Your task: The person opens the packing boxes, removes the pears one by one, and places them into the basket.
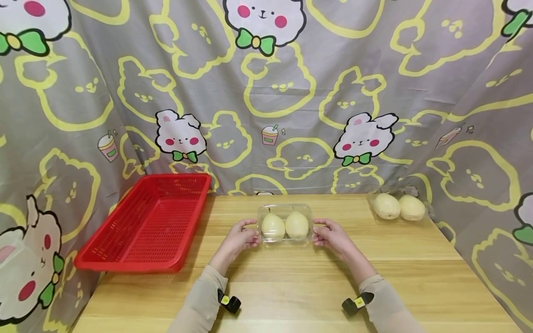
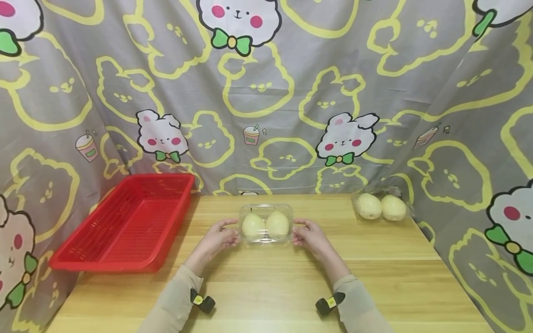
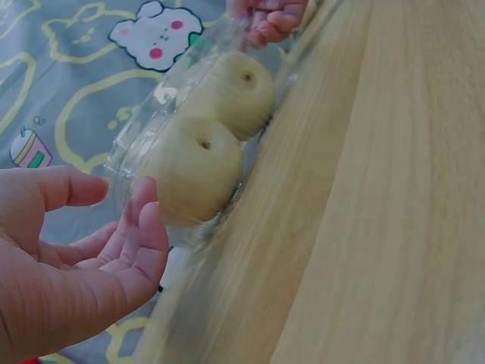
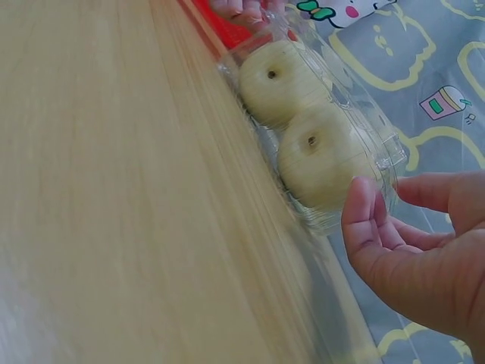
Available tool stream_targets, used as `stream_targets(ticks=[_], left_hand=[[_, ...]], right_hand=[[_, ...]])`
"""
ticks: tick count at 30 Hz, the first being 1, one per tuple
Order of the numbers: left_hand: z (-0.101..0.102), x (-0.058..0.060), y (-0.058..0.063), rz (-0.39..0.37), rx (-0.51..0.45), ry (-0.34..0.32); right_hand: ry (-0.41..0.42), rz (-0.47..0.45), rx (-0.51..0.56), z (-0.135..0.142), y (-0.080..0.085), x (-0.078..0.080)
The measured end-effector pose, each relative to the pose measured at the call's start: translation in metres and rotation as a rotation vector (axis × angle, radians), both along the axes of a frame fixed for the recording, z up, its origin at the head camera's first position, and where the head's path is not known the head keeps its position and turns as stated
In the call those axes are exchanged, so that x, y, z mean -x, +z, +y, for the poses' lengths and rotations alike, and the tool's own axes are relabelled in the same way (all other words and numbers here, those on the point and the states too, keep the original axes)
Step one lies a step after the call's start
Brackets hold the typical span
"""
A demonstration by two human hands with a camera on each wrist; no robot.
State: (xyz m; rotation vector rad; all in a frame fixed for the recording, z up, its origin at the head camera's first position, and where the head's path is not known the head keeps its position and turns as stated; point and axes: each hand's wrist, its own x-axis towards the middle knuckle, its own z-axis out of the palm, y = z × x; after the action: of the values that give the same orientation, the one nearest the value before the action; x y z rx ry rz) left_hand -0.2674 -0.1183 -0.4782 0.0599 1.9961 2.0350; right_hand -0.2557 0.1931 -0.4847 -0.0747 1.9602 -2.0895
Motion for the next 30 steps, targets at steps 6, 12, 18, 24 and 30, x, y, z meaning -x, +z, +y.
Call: stream_targets(ticks=[6, 12, 18, 24, 30], left_hand=[[-0.005, -0.001, -0.001, -0.04, -0.035, -0.034], [-0.011, -0.003, -0.004, -0.058, -0.144, -0.095], [-0.016, -0.004, -0.011, -0.067, -0.25, -0.161], [-0.012, -0.001, -0.011, -0.166, -0.246, -0.114], [-0.013, 0.0, -0.012, -0.176, -0.245, -0.095]], right_hand=[[-0.02, 0.017, -0.053, 0.0, 0.003, -0.001], [-0.104, 0.051, -0.176, 0.002, 0.008, -0.003], [-0.183, 0.186, -0.352, 0.0, 0.016, -0.005], [-0.242, 0.349, -0.521, -0.013, 0.031, -0.009], [-0.213, 0.514, -0.518, -0.04, 0.042, -0.017]])
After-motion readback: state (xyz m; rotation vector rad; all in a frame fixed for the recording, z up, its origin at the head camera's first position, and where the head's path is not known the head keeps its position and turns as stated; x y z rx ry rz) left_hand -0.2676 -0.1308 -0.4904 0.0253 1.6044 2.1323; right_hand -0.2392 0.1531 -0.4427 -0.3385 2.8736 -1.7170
